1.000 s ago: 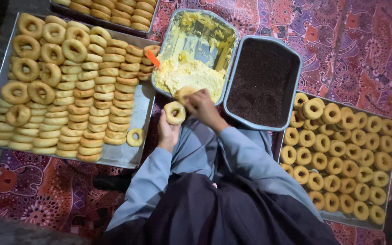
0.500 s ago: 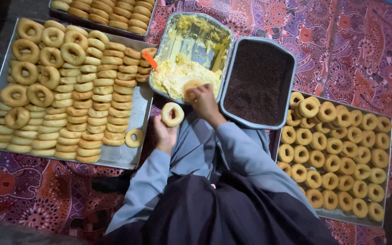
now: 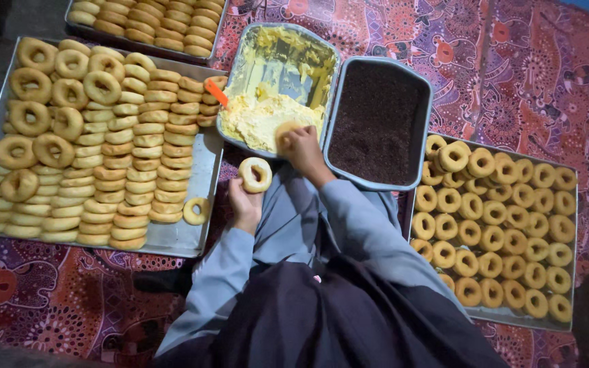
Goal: The person sits on the floor and fills ring-shaped pastries with a yellow cream using a small orange spatula, then rolls them in a dark granular topping. The filled pastries are placed on a metal tray.
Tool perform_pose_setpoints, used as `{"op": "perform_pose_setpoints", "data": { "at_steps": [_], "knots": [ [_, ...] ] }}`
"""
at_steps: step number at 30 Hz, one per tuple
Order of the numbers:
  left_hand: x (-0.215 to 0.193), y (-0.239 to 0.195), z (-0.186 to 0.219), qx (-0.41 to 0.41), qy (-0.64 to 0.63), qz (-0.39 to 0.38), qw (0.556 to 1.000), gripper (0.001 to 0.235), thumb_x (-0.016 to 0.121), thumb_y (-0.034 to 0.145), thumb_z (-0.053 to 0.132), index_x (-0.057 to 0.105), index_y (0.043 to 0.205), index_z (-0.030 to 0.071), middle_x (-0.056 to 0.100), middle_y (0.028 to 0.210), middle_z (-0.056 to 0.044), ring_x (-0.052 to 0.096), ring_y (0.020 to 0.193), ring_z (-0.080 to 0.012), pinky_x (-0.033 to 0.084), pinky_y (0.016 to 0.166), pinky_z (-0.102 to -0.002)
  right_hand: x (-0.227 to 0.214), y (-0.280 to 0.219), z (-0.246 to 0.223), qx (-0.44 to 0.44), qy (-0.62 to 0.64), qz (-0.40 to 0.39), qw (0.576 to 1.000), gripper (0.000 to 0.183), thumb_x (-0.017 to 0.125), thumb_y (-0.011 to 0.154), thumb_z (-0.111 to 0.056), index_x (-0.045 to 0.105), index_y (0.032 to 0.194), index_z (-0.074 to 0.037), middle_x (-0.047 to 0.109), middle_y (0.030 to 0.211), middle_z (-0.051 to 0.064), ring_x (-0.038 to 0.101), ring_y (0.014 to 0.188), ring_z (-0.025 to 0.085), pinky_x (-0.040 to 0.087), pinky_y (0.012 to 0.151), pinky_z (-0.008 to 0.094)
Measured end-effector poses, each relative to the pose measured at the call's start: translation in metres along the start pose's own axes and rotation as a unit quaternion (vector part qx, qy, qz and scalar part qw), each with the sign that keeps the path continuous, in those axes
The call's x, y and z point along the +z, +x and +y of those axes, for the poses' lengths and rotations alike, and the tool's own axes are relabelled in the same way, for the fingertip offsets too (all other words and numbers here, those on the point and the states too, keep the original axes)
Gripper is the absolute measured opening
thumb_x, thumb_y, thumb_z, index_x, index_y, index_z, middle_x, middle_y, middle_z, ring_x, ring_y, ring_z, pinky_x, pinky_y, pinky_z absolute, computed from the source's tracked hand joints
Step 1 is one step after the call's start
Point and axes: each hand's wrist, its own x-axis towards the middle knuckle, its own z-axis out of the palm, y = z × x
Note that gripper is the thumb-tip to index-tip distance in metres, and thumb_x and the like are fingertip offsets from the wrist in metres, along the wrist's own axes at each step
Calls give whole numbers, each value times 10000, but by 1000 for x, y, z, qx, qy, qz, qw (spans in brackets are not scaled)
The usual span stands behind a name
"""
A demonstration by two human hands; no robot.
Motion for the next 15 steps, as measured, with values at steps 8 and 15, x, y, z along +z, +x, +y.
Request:
{"op": "perform_pose_setpoints", "data": {
  "at_steps": [8,15],
  "knots": [
    [0,20,-2,-39,-7,64,997,608,380,1047,536,576,1342,41,625,1329,-130,612,1222,-287,479,1082,-464,6,-25,-30,-51,-19,28,998,227,712,808,-71,768,1018,-134,704,988,47,558,1067,297,505,926,409],
    [-17,11,-1,-21,30,81,996,539,403,1058,525,564,1357,107,614,1341,-81,602,1244,-255,495,1070,-463,-17,-19,-14,31,-166,-67,983,146,733,749,-144,781,880,-186,708,969,-16,583,1055,284,445,816,483]
  ]
}}
